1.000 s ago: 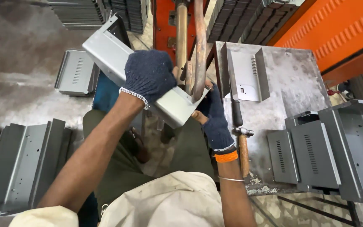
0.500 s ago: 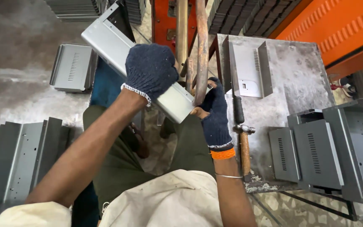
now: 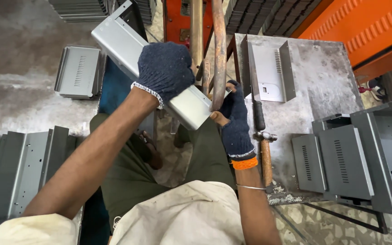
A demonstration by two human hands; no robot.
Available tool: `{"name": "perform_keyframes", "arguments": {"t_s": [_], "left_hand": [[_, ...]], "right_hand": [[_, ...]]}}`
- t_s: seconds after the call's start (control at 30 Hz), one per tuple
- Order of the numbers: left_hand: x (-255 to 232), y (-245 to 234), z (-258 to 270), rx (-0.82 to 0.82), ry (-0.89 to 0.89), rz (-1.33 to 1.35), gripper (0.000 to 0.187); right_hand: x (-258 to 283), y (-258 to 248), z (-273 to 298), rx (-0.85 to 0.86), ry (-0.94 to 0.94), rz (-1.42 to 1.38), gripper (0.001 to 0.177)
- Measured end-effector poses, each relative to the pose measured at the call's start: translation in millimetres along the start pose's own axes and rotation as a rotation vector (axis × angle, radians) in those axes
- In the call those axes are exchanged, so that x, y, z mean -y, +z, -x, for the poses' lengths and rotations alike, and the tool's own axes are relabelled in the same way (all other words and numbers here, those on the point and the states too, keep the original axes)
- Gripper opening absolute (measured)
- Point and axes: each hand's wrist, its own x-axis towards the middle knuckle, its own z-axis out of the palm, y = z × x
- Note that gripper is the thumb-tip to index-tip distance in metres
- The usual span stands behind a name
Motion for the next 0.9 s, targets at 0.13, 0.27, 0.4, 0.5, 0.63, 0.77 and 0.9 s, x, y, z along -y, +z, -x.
{"name": "perform_keyframes", "arguments": {"t_s": [0.13, 0.27, 0.4, 0.5, 0.63, 0.77, 0.9], "left_hand": [[-2, 0, -3, 0.027, -0.027, -0.013, 0.020], [-4, -1, -4, 0.067, -0.042, -0.063, 0.022], [-6, 1, -3, 0.048, -0.038, -0.096, 0.021], [-5, 2, -4, 0.052, -0.046, -0.085, 0.021], [-6, -1, -2, 0.011, -0.015, -0.109, 0.021], [-8, -3, -1, 0.031, -0.014, -0.086, 0.019], [-8, -8, 0, 0.041, -0.010, -0.098, 0.020]], "right_hand": [[-19, -6, 3, -0.019, -0.106, 0.017, 0.073], [2, 0, 2, -0.026, -0.029, 0.028, 0.068], [4, -1, 0, -0.038, -0.037, 0.175, 0.067], [4, 2, -7, -0.010, -0.041, 0.000, 0.064], [-11, -6, -5, 0.007, -0.112, 0.007, 0.068], [-20, -11, 5, -0.018, -0.055, 0.101, 0.072], [-13, -9, 1, -0.026, 0.051, 0.182, 0.075]]}}
